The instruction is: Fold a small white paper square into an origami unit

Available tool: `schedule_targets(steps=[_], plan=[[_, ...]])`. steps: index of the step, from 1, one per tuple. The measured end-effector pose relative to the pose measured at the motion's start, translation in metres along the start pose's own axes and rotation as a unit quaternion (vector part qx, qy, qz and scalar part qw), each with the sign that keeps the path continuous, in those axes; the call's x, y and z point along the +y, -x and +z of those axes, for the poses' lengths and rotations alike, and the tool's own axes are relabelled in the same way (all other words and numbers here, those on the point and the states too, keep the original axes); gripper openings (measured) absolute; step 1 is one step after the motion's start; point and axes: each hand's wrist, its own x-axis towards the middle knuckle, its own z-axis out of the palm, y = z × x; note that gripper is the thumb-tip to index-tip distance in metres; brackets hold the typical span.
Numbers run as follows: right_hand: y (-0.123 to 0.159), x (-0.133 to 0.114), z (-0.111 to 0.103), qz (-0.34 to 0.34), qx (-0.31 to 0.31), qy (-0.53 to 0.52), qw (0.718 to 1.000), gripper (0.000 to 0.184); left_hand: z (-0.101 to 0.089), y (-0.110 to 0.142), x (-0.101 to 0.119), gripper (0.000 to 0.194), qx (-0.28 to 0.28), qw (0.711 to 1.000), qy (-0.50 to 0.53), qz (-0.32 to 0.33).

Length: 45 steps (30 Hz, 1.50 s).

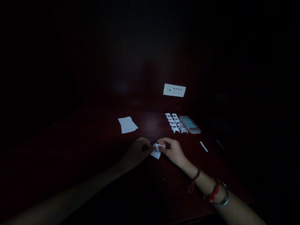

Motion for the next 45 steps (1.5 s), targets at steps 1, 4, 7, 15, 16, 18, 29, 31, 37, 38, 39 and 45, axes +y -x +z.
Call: schedule_targets(steps=[1, 4, 7, 15, 16, 18, 29, 31, 37, 38, 39, 45], plan=[[0.001, -0.003, 0.000, -0.009, 0.009, 0.006, 1.000, 0.017, 0.000, 0.000, 0.002, 0.019, 0.012, 1.000, -0.003, 0.015], [0.002, -0.011, -0.001, -0.043, 0.027, 0.033, 0.998, 0.014, 0.001, 0.002, 0.008, 0.013, 0.039, 0.998, -0.012, 0.056], [0.003, -0.016, -0.001, -0.058, 0.032, 0.055, 0.996, 0.012, 0.002, 0.003, 0.012, 0.007, 0.044, 0.996, -0.021, 0.078], [0.002, -0.016, 0.000, -0.060, 0.020, 0.031, 0.998, 0.010, 0.001, 0.004, 0.012, 0.012, 0.060, 0.989, -0.053, 0.126], [0.002, -0.016, -0.001, -0.071, 0.020, 0.034, 0.997, 0.010, 0.002, 0.005, 0.012, 0.013, 0.064, 0.988, -0.056, 0.131], [0.002, -0.019, -0.002, -0.091, 0.019, 0.043, 0.995, 0.010, 0.002, 0.006, 0.011, 0.014, 0.069, 0.986, -0.060, 0.137], [0.005, -0.025, -0.004, -0.125, 0.035, 0.093, 0.987, 0.011, 0.001, 0.006, 0.016, 0.009, 0.092, 0.985, -0.063, 0.135], [0.005, -0.025, -0.003, -0.125, 0.037, 0.092, 0.987, 0.011, 0.001, 0.007, 0.016, 0.008, 0.091, 0.984, -0.064, 0.137], [0.004, -0.026, -0.004, -0.123, 0.034, 0.093, 0.987, 0.010, 0.001, 0.007, 0.016, 0.008, 0.104, 0.983, -0.071, 0.135], [0.004, -0.026, -0.004, -0.123, 0.036, 0.092, 0.987, 0.010, 0.001, 0.007, 0.016, 0.008, 0.106, 0.983, -0.074, 0.133], [0.004, -0.025, -0.003, -0.123, 0.038, 0.091, 0.987, 0.010, 0.001, 0.007, 0.016, 0.008, 0.109, 0.982, -0.076, 0.131], [0.005, -0.025, -0.001, -0.120, 0.038, 0.094, 0.988, 0.010, 0.002, 0.008, 0.018, 0.010, 0.118, 0.981, -0.090, 0.127]])
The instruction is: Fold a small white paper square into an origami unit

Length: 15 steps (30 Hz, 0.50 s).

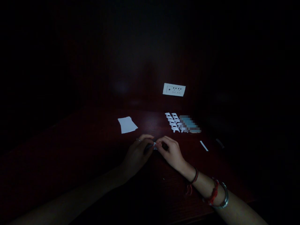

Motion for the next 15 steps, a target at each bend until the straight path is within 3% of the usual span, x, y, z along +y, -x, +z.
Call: schedule_targets(steps=[15], plan=[[-0.0015, 0.0048, -0.0004, -0.008, -0.019, -0.015, 1.000, 0.013, -0.0007, -0.0011, -0.0017, 0.007, -0.027, 0.999, 0.029, 0.008]])
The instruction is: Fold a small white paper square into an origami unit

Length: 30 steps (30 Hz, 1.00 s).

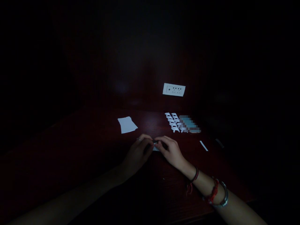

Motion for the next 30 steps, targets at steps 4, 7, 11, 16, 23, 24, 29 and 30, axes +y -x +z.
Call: schedule_targets(steps=[4, 7, 11, 16, 23, 24, 29, 30], plan=[[0.0000, -0.0002, -0.0008, -0.010, -0.012, 0.010, 1.000, 0.012, -0.0007, 0.0001, 0.0012, 0.008, 0.009, 1.000, -0.010, 0.006], [0.0003, -0.0020, -0.0020, -0.008, -0.006, 0.019, 1.000, 0.012, -0.0008, -0.0006, 0.0019, 0.006, 0.019, 1.000, -0.010, -0.001], [0.0007, -0.0038, -0.0025, -0.004, -0.006, 0.041, 0.999, 0.012, 0.0009, -0.0008, 0.0001, 0.007, -0.004, 0.999, 0.026, -0.035], [0.0008, -0.0023, -0.0014, -0.003, -0.004, 0.066, 0.998, 0.014, 0.0010, -0.0005, -0.0006, 0.011, -0.043, 0.995, 0.054, -0.074], [0.0000, 0.0044, -0.0054, -0.030, -0.035, 0.052, 0.998, 0.013, -0.0038, -0.0015, 0.0006, 0.009, -0.029, 0.993, 0.067, -0.091], [0.0001, 0.0050, -0.0061, -0.032, -0.043, 0.053, 0.997, 0.012, -0.0041, -0.0013, 0.0003, 0.010, -0.030, 0.993, 0.063, -0.092], [0.0009, 0.0050, -0.0065, -0.035, -0.040, 0.069, 0.996, 0.009, -0.0051, -0.0004, 0.0007, 0.010, -0.056, 0.995, 0.023, -0.076], [0.0010, 0.0047, -0.0063, -0.036, -0.036, 0.070, 0.996, 0.010, -0.0051, -0.0004, 0.0009, 0.010, -0.060, 0.996, 0.016, -0.071]])
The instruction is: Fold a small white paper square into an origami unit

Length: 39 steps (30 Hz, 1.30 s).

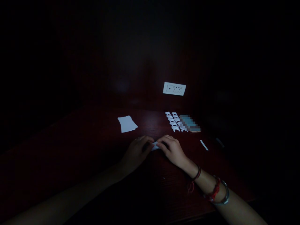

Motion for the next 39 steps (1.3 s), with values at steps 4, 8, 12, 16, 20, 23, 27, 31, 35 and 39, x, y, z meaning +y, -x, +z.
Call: schedule_targets(steps=[4, 8, 12, 16, 20, 23, 27, 31, 35, 39], plan=[[0.000, -0.001, 0.000, 0.003, 0.010, -0.003, 1.000, 0.011, 0.000, 0.000, -0.001, 0.011, -0.012, 1.000, -0.001, 0.000], [0.000, -0.002, 0.000, 0.004, 0.008, -0.032, 0.999, 0.009, 0.000, -0.002, -0.002, 0.014, -0.019, 0.999, 0.028, -0.020], [-0.001, -0.004, 0.000, 0.004, 0.014, -0.060, 0.998, 0.008, 0.000, -0.002, 0.000, 0.027, -0.017, 0.998, 0.046, -0.042], [-0.001, -0.005, 0.002, 0.024, 0.030, -0.057, 0.998, 0.012, 0.000, -0.001, 0.001, 0.035, -0.034, 0.997, 0.058, -0.044], [0.000, -0.005, 0.004, 0.041, 0.042, -0.047, 0.997, 0.013, 0.000, -0.001, -0.001, 0.039, -0.037, 0.995, 0.074, -0.054], [0.000, -0.001, 0.004, 0.047, 0.018, -0.079, 0.996, 0.009, -0.001, -0.001, -0.002, 0.042, -0.034, 0.995, 0.074, -0.057], [0.000, 0.005, 0.002, 0.029, -0.037, -0.097, 0.994, 0.007, -0.003, 0.001, -0.003, 0.041, -0.027, 0.995, 0.071, -0.059], [0.000, 0.005, 0.003, 0.024, -0.041, -0.039, 0.998, 0.006, -0.001, 0.000, -0.003, 0.040, -0.028, 0.996, 0.066, -0.047], [0.000, 0.002, 0.005, 0.022, -0.038, -0.013, 0.999, 0.006, 0.001, -0.002, -0.004, 0.041, -0.030, 0.996, 0.075, -0.032], [0.000, 0.003, 0.002, 0.034, -0.042, -0.032, 0.998, 0.009, -0.001, -0.002, -0.006, 0.037, -0.038, 0.997, 0.061, -0.029]])
